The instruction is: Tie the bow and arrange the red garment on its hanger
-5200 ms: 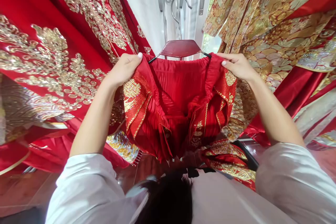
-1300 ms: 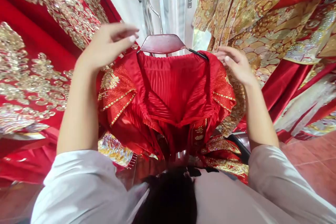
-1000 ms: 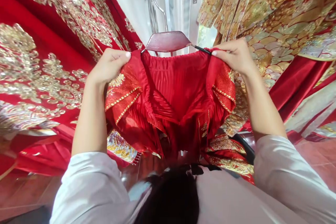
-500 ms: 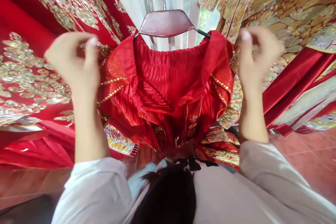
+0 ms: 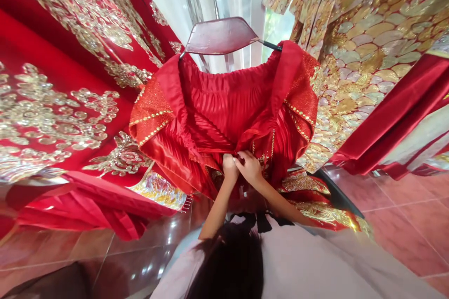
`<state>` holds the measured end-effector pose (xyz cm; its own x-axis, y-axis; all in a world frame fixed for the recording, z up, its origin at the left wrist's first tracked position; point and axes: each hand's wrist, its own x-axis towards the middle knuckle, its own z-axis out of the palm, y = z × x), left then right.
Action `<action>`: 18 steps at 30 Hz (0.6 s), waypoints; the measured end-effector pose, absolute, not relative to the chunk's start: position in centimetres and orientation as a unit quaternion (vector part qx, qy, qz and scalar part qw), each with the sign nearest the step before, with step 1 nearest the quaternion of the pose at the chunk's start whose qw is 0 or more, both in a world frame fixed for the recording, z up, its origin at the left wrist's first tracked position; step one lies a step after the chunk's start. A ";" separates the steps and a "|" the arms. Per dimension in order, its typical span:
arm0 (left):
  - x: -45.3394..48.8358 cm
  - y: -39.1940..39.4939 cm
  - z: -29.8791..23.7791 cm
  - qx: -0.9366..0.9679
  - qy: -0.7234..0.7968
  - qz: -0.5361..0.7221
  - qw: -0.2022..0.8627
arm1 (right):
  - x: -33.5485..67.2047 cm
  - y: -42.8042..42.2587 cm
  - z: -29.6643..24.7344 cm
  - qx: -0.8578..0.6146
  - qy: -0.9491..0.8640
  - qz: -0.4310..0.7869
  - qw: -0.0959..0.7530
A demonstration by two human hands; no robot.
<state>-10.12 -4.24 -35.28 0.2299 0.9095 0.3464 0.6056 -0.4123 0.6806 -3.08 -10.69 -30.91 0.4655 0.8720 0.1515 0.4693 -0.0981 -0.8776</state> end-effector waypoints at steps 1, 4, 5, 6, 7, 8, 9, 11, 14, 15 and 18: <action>-10.0 -3.7 -35.6 0.761 0.503 0.346 0.219 | -2.9 -10.5 -30.9 -0.709 -0.466 0.222 0.480; -10.4 -3.7 -36.5 0.771 0.501 0.303 0.252 | -2.7 -10.3 -31.1 -0.692 -0.448 0.268 0.498; -10.6 -4.2 -36.8 0.772 0.500 0.294 0.260 | -2.7 -10.4 -31.2 -0.682 -0.440 0.289 0.507; -10.8 -4.8 -37.1 0.771 0.501 0.287 0.267 | -2.8 -10.4 -31.4 -0.671 -0.429 0.315 0.516; -11.0 -5.5 -37.2 0.771 0.503 0.280 0.273 | -2.8 -10.5 -31.5 -0.658 -0.416 0.344 0.525; -11.2 -6.0 -37.4 0.770 0.505 0.273 0.278 | -2.8 -10.6 -31.7 -0.643 -0.400 0.378 0.533; -11.4 -6.5 -37.4 0.769 0.509 0.267 0.280 | -2.8 -10.7 -31.8 -0.626 -0.381 0.415 0.540; -11.7 -7.0 -37.5 0.767 0.518 0.256 0.281 | -2.7 -10.9 -32.0 -0.590 -0.339 0.489 0.546; -11.7 -7.2 -37.6 0.765 0.529 0.239 0.281 | -3.0 -11.3 -31.6 -0.542 -0.274 0.568 0.555; -11.6 -7.3 -37.6 0.766 0.530 0.233 0.281 | -3.2 -11.4 -31.3 -0.530 -0.254 0.580 0.565; -11.0 -7.7 -37.5 0.769 0.528 0.221 0.285 | -4.1 -11.7 -29.8 -0.499 -0.203 0.581 0.610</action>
<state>-11.00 -7.69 -37.52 0.3444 0.9380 0.0396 0.6861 -0.2802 0.6714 -4.14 -11.74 -29.81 0.2429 0.9116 -0.3315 -0.5058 -0.1726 -0.8452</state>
